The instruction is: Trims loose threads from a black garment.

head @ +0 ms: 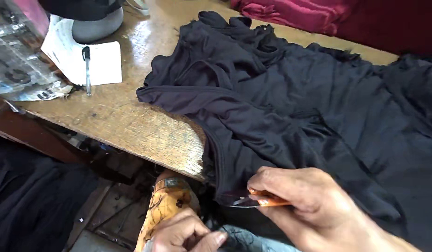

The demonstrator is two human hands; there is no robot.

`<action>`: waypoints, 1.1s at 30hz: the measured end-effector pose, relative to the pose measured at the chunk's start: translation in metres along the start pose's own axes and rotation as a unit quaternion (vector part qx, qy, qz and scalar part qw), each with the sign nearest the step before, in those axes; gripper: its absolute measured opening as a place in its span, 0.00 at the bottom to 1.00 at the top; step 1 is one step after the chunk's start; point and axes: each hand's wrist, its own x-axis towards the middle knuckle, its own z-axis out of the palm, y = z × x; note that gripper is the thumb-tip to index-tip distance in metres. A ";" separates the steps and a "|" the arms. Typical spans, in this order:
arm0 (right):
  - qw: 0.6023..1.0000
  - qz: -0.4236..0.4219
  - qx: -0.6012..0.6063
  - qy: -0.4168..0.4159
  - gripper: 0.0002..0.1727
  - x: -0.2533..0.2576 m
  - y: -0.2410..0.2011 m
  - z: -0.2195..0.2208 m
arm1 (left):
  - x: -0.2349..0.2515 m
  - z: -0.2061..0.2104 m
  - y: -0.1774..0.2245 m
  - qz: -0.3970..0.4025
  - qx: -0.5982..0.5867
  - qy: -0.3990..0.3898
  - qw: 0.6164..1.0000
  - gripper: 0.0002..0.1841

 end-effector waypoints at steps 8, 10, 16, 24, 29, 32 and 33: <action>0.935 0.140 -0.202 0.257 0.12 0.017 0.061 -0.085 | 0.006 0.005 0.009 0.081 0.156 0.004 0.984 0.10; 0.960 0.098 -0.158 0.211 0.11 0.005 0.039 -0.069 | 0.015 0.005 0.019 0.135 0.212 0.068 0.965 0.09; 0.989 0.090 -0.103 0.062 0.18 -0.048 0.018 0.003 | 0.049 0.022 0.028 0.242 0.387 0.098 0.884 0.09; 0.959 0.179 0.215 0.038 0.22 -0.076 0.006 -0.004 | 0.053 0.033 0.033 0.228 0.473 0.010 0.851 0.05; 0.896 0.227 0.382 0.019 0.24 -0.087 0.005 0.015 | 0.042 0.020 0.041 0.231 0.408 0.014 0.883 0.02; 0.863 0.255 0.436 0.019 0.21 -0.081 0.004 0.022 | 0.035 0.017 0.037 0.237 0.342 0.025 0.909 0.02; 0.857 0.260 0.444 0.019 0.21 -0.078 0.004 0.023 | 0.034 0.017 0.035 0.240 0.327 0.025 0.914 0.03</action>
